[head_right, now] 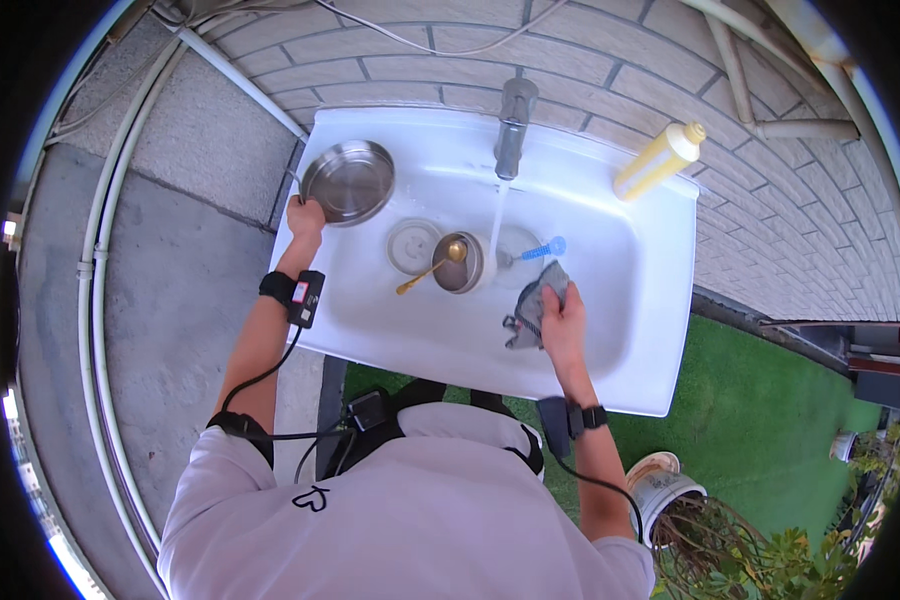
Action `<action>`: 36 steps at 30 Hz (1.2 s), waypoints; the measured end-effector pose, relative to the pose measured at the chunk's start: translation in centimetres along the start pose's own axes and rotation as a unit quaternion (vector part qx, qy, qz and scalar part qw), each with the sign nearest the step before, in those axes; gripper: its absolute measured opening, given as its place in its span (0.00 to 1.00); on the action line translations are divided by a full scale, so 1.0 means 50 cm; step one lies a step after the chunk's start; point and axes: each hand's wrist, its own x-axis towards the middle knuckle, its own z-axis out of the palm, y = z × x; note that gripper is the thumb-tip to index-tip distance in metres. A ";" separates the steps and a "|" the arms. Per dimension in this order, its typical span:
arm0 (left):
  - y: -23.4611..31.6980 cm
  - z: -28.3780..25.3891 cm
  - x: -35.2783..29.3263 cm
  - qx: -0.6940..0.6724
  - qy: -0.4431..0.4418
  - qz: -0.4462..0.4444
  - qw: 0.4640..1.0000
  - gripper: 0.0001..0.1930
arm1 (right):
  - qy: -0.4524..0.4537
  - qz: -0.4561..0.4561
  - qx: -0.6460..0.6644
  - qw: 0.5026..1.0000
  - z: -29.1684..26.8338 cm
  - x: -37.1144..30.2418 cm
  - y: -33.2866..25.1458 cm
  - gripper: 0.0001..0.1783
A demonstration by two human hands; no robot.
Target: Washing various kitchen items including a metal plate, a spoon, and container lids in an outdoor sink.
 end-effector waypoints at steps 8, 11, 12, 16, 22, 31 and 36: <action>-0.034 0.042 0.127 0.058 0.025 -0.028 0.998 0.18 | -0.026 0.134 0.110 0.985 0.005 -0.071 -0.012 0.09; -0.044 0.037 0.139 0.120 0.064 0.035 0.990 0.18 | -0.023 0.162 0.139 0.977 0.008 -0.086 -0.056 0.09; -0.040 0.034 0.140 0.119 0.061 0.035 0.990 0.18 | -0.021 0.163 0.138 0.977 0.010 -0.089 -0.049 0.09; 0.011 -0.002 0.106 0.117 0.059 0.140 0.981 0.13 | 0.004 0.132 0.089 0.987 0.003 -0.098 -0.017 0.09; 0.000 -0.016 0.062 0.234 -0.092 0.295 0.922 0.09 | -0.005 0.129 0.090 0.988 0.010 -0.101 -0.031 0.10; 0.024 0.038 -0.201 0.178 -0.315 0.461 0.810 0.08 | 0.010 0.161 0.171 0.972 0.021 -0.098 -0.002 0.10; -0.024 0.076 -0.304 0.217 -0.484 0.246 0.811 0.10 | -0.002 0.180 0.206 0.962 0.018 -0.088 0.003 0.11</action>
